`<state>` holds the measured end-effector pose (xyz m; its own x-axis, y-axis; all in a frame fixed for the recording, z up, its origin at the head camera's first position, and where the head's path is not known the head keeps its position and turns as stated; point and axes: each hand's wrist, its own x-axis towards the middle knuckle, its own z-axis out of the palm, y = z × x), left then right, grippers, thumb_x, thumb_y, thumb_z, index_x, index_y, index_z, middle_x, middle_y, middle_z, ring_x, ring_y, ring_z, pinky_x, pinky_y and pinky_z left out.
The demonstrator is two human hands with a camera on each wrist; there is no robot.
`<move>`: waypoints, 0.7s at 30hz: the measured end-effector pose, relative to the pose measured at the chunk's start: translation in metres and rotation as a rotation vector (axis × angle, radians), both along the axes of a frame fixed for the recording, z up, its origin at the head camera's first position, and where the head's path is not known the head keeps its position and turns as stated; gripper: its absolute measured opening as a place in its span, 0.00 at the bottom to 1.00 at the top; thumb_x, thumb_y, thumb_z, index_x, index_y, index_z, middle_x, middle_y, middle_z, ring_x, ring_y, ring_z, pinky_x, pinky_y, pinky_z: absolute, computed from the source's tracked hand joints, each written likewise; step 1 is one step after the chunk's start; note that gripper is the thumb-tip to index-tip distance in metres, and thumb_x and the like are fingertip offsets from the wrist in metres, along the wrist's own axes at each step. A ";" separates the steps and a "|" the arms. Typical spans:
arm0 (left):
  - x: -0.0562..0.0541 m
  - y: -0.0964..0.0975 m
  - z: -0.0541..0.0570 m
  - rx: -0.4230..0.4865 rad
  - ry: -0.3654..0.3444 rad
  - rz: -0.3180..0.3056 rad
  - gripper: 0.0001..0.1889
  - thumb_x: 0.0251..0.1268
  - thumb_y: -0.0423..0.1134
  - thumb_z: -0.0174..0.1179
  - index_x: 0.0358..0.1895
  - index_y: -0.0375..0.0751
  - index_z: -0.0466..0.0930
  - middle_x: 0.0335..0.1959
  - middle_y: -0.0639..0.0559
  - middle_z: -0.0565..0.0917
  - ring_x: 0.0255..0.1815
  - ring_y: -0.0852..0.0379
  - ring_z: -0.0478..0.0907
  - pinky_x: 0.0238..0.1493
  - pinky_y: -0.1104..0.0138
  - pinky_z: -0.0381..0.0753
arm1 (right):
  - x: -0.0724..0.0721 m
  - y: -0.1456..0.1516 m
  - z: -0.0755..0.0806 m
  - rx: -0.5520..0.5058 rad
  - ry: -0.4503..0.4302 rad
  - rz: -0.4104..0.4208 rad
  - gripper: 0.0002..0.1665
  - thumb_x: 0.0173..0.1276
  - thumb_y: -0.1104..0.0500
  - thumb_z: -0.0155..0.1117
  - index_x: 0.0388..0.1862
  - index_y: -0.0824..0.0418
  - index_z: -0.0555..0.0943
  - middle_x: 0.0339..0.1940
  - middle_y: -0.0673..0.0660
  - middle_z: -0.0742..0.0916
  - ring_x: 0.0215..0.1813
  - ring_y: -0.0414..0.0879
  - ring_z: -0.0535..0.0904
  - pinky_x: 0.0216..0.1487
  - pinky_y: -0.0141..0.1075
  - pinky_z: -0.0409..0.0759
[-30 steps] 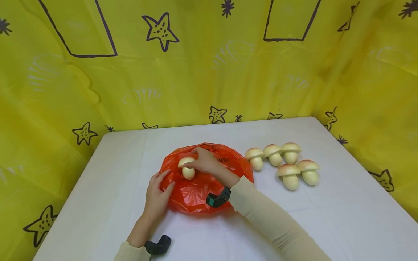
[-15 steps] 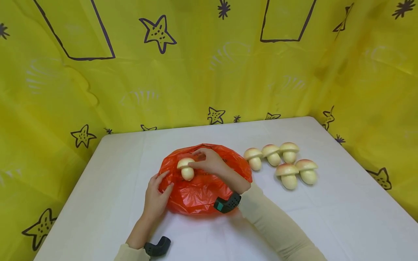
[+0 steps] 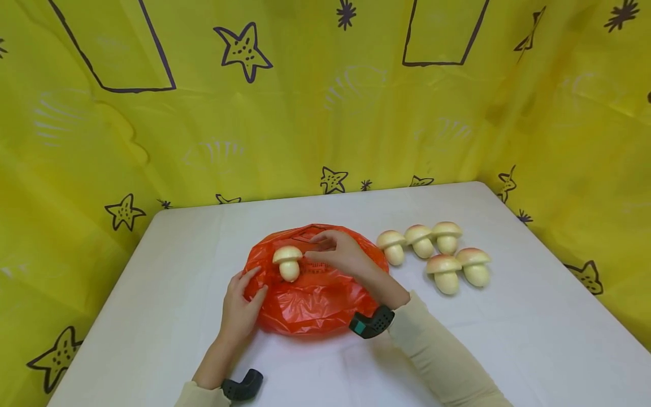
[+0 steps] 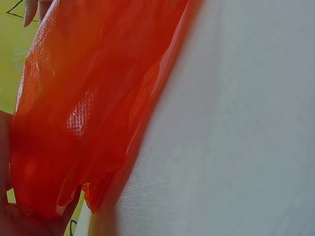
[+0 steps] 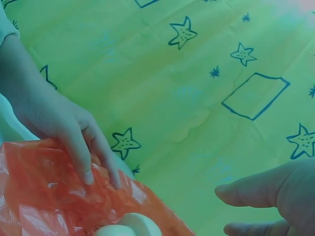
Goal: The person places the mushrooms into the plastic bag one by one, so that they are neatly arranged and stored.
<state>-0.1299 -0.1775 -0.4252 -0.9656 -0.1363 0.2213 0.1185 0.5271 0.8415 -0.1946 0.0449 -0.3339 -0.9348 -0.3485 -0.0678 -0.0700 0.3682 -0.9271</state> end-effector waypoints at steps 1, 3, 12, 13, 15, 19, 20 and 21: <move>0.000 0.000 0.000 -0.002 0.002 0.000 0.22 0.61 0.33 0.57 0.59 0.35 0.70 0.58 0.35 0.66 0.59 0.39 0.63 0.53 0.47 0.70 | 0.000 0.002 0.001 -0.010 -0.002 0.000 0.22 0.57 0.56 0.68 0.49 0.63 0.78 0.44 0.60 0.81 0.46 0.51 0.76 0.41 0.41 0.78; 0.000 -0.001 0.000 -0.002 -0.003 -0.001 0.22 0.61 0.33 0.57 0.59 0.36 0.70 0.58 0.35 0.65 0.59 0.40 0.62 0.53 0.47 0.70 | 0.001 0.006 0.002 -0.019 0.003 0.007 0.22 0.58 0.56 0.67 0.50 0.64 0.77 0.46 0.62 0.80 0.47 0.52 0.75 0.43 0.43 0.78; 0.000 -0.003 0.002 0.006 -0.050 -0.007 0.23 0.61 0.34 0.57 0.60 0.37 0.69 0.60 0.36 0.63 0.61 0.41 0.60 0.53 0.47 0.70 | 0.000 0.024 0.003 -0.039 -0.005 -0.022 0.24 0.59 0.58 0.66 0.52 0.67 0.75 0.45 0.61 0.81 0.48 0.52 0.75 0.46 0.42 0.76; 0.000 -0.003 0.002 0.005 -0.051 -0.006 0.23 0.61 0.34 0.57 0.60 0.37 0.69 0.60 0.36 0.63 0.61 0.41 0.60 0.53 0.47 0.70 | 0.001 0.026 0.004 -0.043 -0.008 -0.025 0.24 0.59 0.58 0.66 0.52 0.68 0.75 0.46 0.61 0.81 0.49 0.53 0.75 0.46 0.42 0.76; 0.000 -0.002 0.003 0.007 -0.055 -0.005 0.23 0.61 0.34 0.57 0.60 0.37 0.69 0.60 0.37 0.63 0.61 0.41 0.60 0.53 0.48 0.70 | 0.001 0.031 0.004 -0.044 -0.007 -0.029 0.25 0.59 0.58 0.66 0.53 0.68 0.75 0.46 0.62 0.80 0.49 0.53 0.75 0.47 0.42 0.76; 0.000 -0.002 0.002 0.010 -0.059 -0.006 0.23 0.61 0.34 0.57 0.61 0.37 0.69 0.61 0.37 0.63 0.61 0.41 0.60 0.54 0.48 0.70 | 0.001 0.042 0.004 -0.053 -0.030 -0.047 0.25 0.60 0.58 0.65 0.54 0.69 0.74 0.47 0.63 0.79 0.49 0.55 0.74 0.48 0.46 0.76; 0.000 -0.002 0.002 0.010 -0.061 -0.006 0.23 0.61 0.34 0.57 0.61 0.38 0.69 0.61 0.37 0.63 0.61 0.41 0.60 0.54 0.48 0.70 | 0.001 0.045 0.003 -0.058 -0.036 -0.048 0.25 0.60 0.58 0.64 0.54 0.69 0.73 0.47 0.63 0.79 0.49 0.56 0.75 0.49 0.47 0.76; 0.000 -0.002 0.003 0.010 -0.063 -0.005 0.23 0.62 0.34 0.57 0.61 0.38 0.69 0.61 0.37 0.63 0.62 0.41 0.60 0.54 0.48 0.70 | 0.001 0.047 0.003 -0.065 -0.044 -0.051 0.25 0.61 0.59 0.64 0.55 0.70 0.73 0.47 0.64 0.79 0.48 0.57 0.75 0.49 0.48 0.76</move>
<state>-0.1298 -0.1795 -0.4227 -0.9783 -0.1335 0.1585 0.0674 0.5185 0.8524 -0.1941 0.0922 -0.3307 -0.9481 -0.3056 -0.0877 -0.0117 0.3091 -0.9509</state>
